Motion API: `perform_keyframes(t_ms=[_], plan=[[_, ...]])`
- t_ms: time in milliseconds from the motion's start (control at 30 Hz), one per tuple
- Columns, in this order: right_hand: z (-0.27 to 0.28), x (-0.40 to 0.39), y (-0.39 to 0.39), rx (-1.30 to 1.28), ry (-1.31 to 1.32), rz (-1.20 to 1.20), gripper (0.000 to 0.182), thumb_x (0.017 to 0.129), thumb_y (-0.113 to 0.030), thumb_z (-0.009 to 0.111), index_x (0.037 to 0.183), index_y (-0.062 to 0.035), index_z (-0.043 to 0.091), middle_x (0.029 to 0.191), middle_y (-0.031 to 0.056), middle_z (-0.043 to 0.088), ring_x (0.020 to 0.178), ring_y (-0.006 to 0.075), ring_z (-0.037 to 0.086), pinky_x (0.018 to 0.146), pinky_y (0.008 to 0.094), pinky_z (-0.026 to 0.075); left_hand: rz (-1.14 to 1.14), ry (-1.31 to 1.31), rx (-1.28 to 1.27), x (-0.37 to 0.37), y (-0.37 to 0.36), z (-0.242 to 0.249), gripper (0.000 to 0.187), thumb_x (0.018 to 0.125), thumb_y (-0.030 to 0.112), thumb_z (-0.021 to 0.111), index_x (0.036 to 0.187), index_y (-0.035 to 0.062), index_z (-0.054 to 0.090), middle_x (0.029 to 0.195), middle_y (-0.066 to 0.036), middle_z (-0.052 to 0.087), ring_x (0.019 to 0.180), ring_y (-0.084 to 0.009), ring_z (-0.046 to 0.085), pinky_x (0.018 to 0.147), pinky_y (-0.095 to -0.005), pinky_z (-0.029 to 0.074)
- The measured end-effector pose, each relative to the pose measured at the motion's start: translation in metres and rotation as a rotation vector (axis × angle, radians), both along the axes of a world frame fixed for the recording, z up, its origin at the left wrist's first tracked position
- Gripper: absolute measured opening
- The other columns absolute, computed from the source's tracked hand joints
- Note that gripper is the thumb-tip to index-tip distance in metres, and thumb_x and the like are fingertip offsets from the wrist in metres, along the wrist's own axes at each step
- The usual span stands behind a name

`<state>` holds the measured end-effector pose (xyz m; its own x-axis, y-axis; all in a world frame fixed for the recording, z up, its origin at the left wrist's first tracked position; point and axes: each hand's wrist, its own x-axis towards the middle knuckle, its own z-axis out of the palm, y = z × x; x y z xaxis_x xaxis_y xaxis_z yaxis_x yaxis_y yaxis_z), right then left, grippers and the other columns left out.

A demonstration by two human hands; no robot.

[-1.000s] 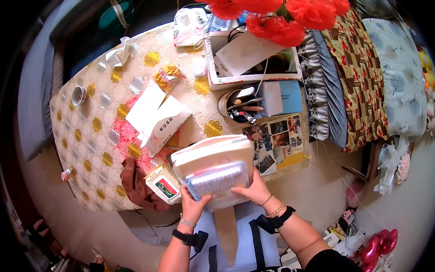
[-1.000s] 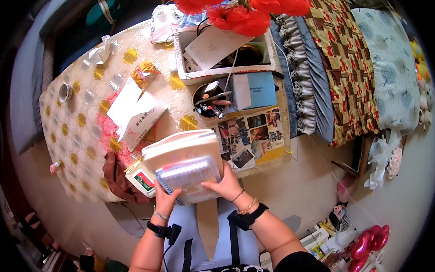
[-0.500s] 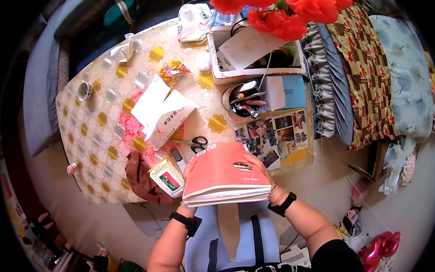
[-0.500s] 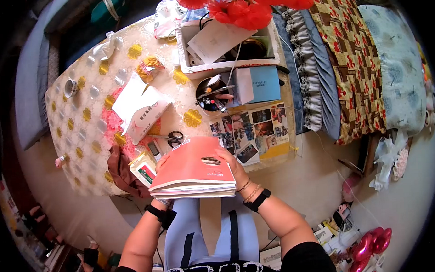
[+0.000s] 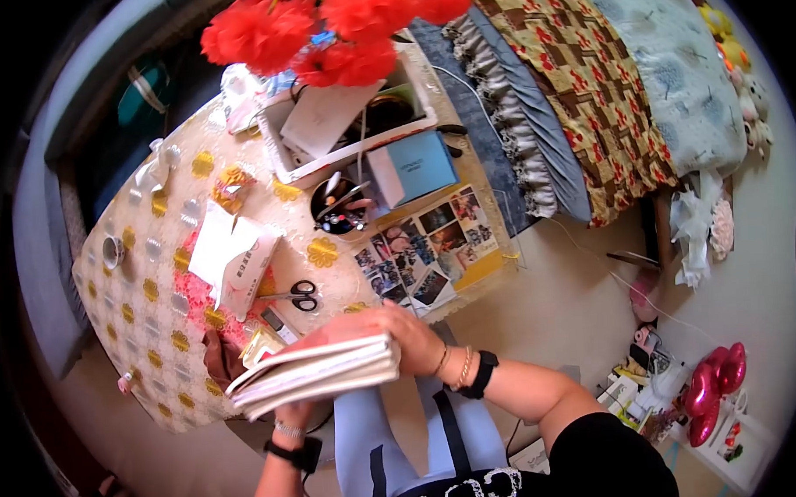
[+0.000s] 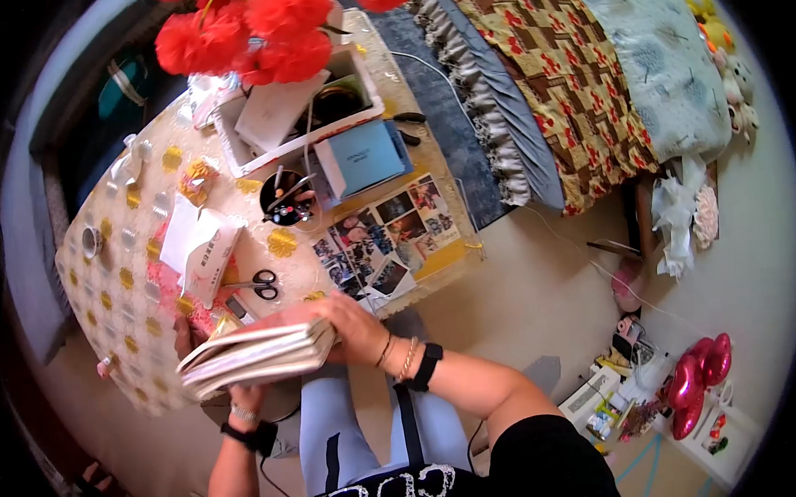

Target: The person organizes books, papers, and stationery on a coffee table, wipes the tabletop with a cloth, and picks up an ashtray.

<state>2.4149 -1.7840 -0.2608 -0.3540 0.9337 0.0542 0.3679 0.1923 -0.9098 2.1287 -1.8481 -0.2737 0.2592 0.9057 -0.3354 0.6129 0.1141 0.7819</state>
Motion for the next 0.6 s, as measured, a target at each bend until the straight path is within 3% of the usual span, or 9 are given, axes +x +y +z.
perform_keyframes(t_ms=[100,133,200,267,333,433,600], plan=[[0.057,0.012,-0.018,-0.062,0.094,-0.031,0.071,0.053,-0.016,0.076,0.112,-0.0069,0.038,0.104,0.0133,0.047,0.098,0.0314,0.047,0.091,0.0413,0.036,-0.109,0.018,-0.08,0.028,0.012,0.078,0.039,0.078,0.02,0.06,0.114,0.0072,0.052,0.113,-0.012,0.053,0.104,-0.0234,0.05,0.088,-0.0354,0.041],[0.073,0.023,-0.024,-0.148,0.152,-0.069,0.071,0.055,-0.018,0.077,0.112,-0.0064,0.038,0.102,0.0131,0.047,0.095,0.0301,0.047,0.088,0.0397,0.037,-0.056,-0.07,-0.121,0.049,0.012,0.096,0.045,0.072,0.02,0.066,0.113,0.0081,0.052,0.115,-0.012,0.052,0.105,-0.0232,0.05,0.088,-0.036,0.04],[0.085,0.048,-0.041,-0.265,0.153,-0.163,0.069,0.057,-0.023,0.077,0.111,-0.0043,0.039,0.097,0.0121,0.045,0.09,0.0261,0.047,0.08,0.0348,0.039,-0.031,-0.228,-0.392,0.069,0.004,0.101,0.053,0.064,0.021,0.073,0.11,0.0054,0.052,0.112,-0.012,0.053,0.103,-0.0247,0.05,0.089,-0.0354,0.039],[0.082,0.085,-0.061,-0.514,0.166,-0.28,0.069,0.057,-0.025,0.077,0.111,-0.002,0.04,0.099,0.0118,0.045,0.094,0.0237,0.047,0.082,0.0339,0.039,0.077,-0.281,-0.235,0.118,0.008,0.101,0.065,0.058,0.021,0.077,0.111,0.0,0.045,0.104,-0.015,0.054,0.098,-0.0251,0.052,0.086,-0.0337,0.04],[0.067,0.119,-0.071,-0.673,0.273,-0.452,0.069,0.058,-0.026,0.077,0.11,0.0002,0.04,0.103,0.0116,0.045,0.098,0.0205,0.046,0.085,0.0334,0.039,0.24,-0.435,-0.34,0.167,0.001,0.083,0.075,0.064,0.016,0.074,0.12,-0.0026,0.028,0.106,-0.015,0.05,0.103,-0.0211,0.047,0.089,-0.0311,0.038],[0.044,0.166,-0.055,-0.791,0.355,-0.487,0.06,0.065,-0.021,0.073,0.11,0.0016,0.04,0.103,0.0107,0.05,0.095,0.0169,0.049,0.082,0.0309,0.042,0.215,-0.352,-0.514,0.221,0.014,0.043,0.075,0.066,0.019,0.073,0.118,-0.0033,0.025,0.104,-0.015,0.051,0.099,-0.0199,0.05,0.086,-0.0304,0.04],[-0.027,0.208,-0.021,-0.877,0.424,-0.482,0.051,0.071,-0.018,0.069,0.109,0.0021,0.042,0.1,0.0098,0.055,0.09,0.0154,0.053,0.077,0.0276,0.044,0.384,-0.393,-0.541,0.271,0.036,-0.03,0.069,0.065,0.025,0.074,0.107,-0.0057,0.029,0.1,-0.017,0.053,0.088,-0.0202,0.055,0.076,-0.0287,0.046]])
